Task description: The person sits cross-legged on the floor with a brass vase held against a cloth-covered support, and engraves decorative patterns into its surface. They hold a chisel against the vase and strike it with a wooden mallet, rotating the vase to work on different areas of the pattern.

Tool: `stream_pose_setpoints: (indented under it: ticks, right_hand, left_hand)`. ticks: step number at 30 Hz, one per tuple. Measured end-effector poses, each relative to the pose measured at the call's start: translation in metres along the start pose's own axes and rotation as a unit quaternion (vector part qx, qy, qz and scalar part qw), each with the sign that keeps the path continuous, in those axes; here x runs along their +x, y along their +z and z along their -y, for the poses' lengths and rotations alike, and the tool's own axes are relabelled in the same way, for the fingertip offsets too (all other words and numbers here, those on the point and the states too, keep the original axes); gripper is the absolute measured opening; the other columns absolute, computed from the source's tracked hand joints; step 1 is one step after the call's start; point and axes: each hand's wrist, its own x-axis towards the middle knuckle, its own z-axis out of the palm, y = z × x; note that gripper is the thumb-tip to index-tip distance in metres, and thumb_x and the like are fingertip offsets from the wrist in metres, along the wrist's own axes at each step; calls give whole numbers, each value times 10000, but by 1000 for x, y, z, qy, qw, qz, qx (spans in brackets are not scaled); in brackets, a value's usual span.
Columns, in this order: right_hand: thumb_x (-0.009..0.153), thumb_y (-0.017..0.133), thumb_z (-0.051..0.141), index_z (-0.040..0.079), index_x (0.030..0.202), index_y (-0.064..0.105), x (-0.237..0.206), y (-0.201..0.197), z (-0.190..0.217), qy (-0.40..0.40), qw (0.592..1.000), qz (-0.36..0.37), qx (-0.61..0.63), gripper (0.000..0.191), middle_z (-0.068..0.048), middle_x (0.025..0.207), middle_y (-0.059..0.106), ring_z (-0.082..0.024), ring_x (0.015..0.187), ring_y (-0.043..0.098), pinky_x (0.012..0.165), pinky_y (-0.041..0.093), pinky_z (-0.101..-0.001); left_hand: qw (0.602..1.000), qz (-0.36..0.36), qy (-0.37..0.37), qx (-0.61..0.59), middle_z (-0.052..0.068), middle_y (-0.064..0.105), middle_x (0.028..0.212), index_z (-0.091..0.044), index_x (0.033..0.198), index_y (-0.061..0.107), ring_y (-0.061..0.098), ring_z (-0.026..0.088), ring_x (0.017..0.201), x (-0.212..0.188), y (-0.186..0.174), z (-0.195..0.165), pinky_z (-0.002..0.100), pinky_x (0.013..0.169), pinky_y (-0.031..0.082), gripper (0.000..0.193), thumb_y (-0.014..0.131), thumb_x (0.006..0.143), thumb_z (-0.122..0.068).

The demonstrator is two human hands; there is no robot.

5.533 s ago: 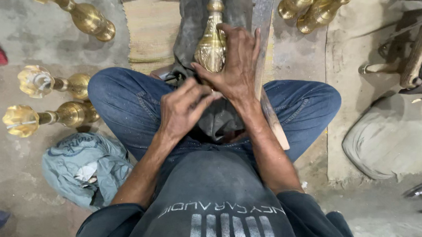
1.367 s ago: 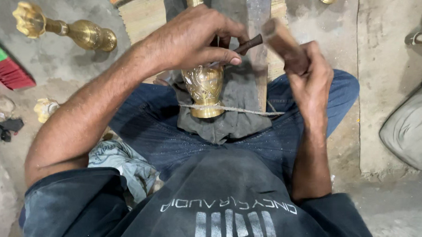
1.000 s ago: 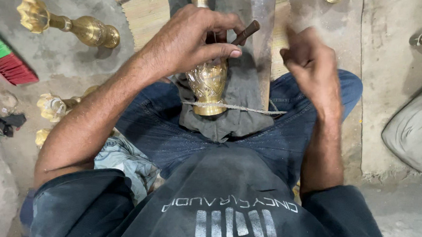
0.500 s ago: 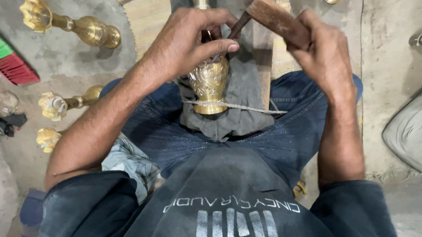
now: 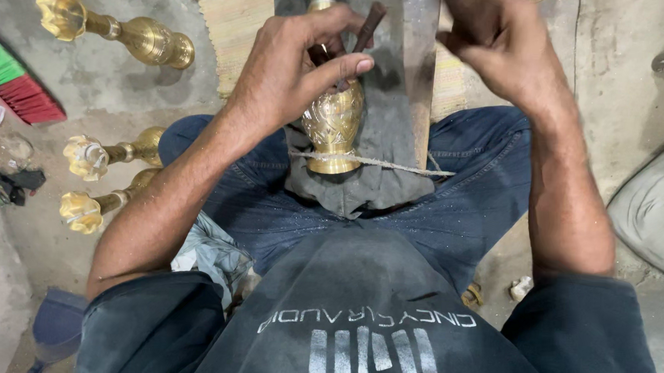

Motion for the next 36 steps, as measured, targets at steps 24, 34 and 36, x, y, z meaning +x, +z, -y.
stream_pose_setpoints:
  ticks: [24, 34, 36]
  right_hand:
    - [923, 800, 43, -80, 1098, 686, 12, -7, 3, -116, 987, -1, -110, 242, -185, 874, 673, -210, 797, 654, 632, 512, -365]
    - [1013, 776, 126, -17, 993, 667, 14, -13, 12, 14, 998, 14, -58, 181, -128, 815, 673, -203, 749, 672, 653, 524, -349]
    - [1011, 800, 152, -17, 969, 663, 15, -13, 13, 19, 997, 16, -76, 221, -134, 801, 662, -229, 725, 667, 626, 518, -365]
  left_hand:
    - [998, -56, -29, -12, 54, 733, 782, -48, 1237, 665, 772, 115, 711, -13, 9, -2, 282, 619, 586, 277, 789, 1050, -211]
    - [996, -75, -36, -39, 57, 737, 776, -34, 1272, 669, 754, 107, 695, -16, 10, -7, 259, 603, 568, 267, 766, 1057, -161]
    - [995, -71, -52, -39, 50, 737, 763, -34, 1236, 670, 762, 96, 698, -16, 11, -7, 252, 605, 571, 240, 773, 1060, -162]
